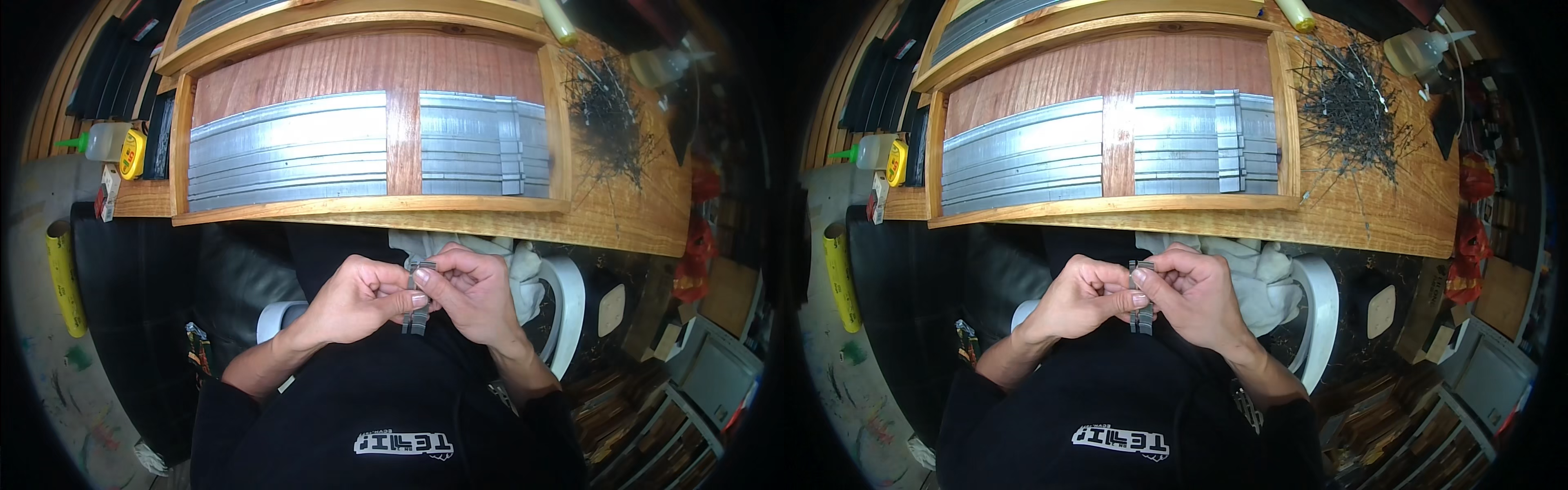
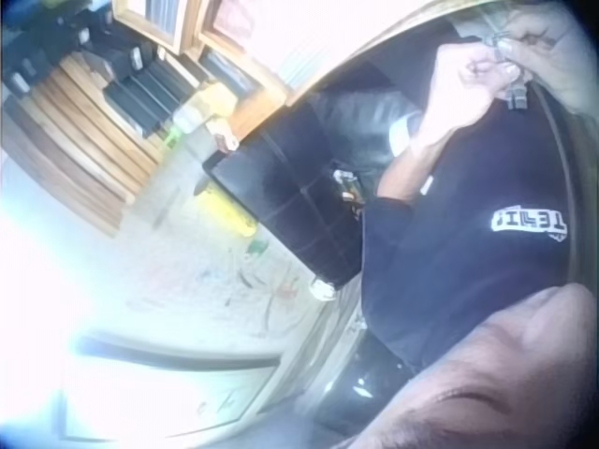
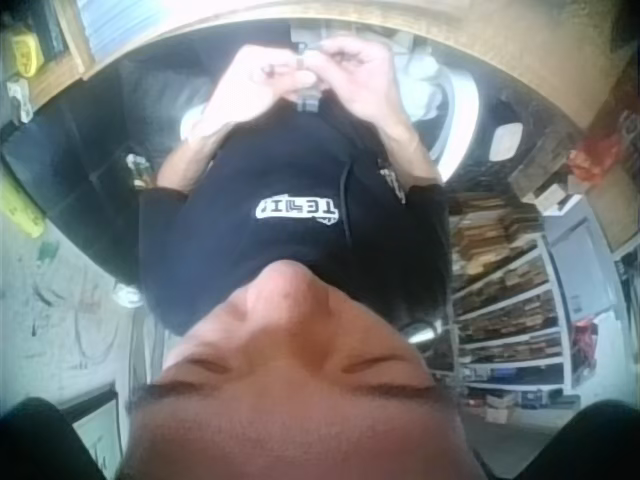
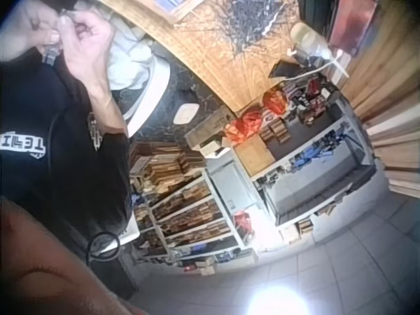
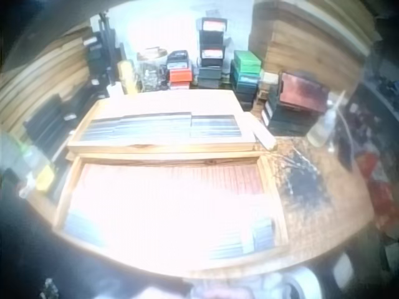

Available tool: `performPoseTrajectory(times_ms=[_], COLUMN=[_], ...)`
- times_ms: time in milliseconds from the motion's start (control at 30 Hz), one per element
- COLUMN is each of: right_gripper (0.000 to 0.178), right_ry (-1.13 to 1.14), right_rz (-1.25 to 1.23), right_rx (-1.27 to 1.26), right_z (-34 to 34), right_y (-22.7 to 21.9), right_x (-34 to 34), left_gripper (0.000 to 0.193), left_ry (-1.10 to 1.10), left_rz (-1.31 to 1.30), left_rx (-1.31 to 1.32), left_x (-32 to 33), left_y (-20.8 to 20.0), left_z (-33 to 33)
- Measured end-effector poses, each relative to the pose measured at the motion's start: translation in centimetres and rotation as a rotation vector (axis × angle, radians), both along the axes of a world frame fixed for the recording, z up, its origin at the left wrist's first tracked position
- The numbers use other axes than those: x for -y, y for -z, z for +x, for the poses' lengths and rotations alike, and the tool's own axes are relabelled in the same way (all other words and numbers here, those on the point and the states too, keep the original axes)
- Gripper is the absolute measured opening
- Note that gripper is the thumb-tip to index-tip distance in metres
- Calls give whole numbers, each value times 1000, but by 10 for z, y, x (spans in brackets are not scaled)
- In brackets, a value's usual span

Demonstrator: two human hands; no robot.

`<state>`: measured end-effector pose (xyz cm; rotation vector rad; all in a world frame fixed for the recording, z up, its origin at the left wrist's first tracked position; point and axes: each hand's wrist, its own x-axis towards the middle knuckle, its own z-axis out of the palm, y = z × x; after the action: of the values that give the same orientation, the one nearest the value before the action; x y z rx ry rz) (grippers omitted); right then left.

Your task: The person repeatedly picks up small rectangular metal pieces from a wooden tray and joins them by hand, then places the assembled pieces back into the tray. The process is repeated multiple times with consistent hand motions.

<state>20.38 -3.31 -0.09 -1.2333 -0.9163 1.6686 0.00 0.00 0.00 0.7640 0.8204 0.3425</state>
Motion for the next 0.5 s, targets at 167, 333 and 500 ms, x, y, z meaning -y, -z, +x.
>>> performPoseTrajectory(times_ms=[167, 333, 500], right_gripper=[9, 7, 5], right_ry=[30, 68, 135], right_rz=[-4, 21, 109], right_rx=[-13, 0, 108], right_z=[-3, -4, 9], right_y=[0, 1, -5], right_x=[1, 2, 6], left_gripper=[15, 13, 13], left_ry=[-41, -41, -50], left_rz=[-14, 10, 235], left_rx=[10, 11, -134], left_x=[1, 1, 0], left_y=[-4, -3, -8], left_z=[1, 2, 7])
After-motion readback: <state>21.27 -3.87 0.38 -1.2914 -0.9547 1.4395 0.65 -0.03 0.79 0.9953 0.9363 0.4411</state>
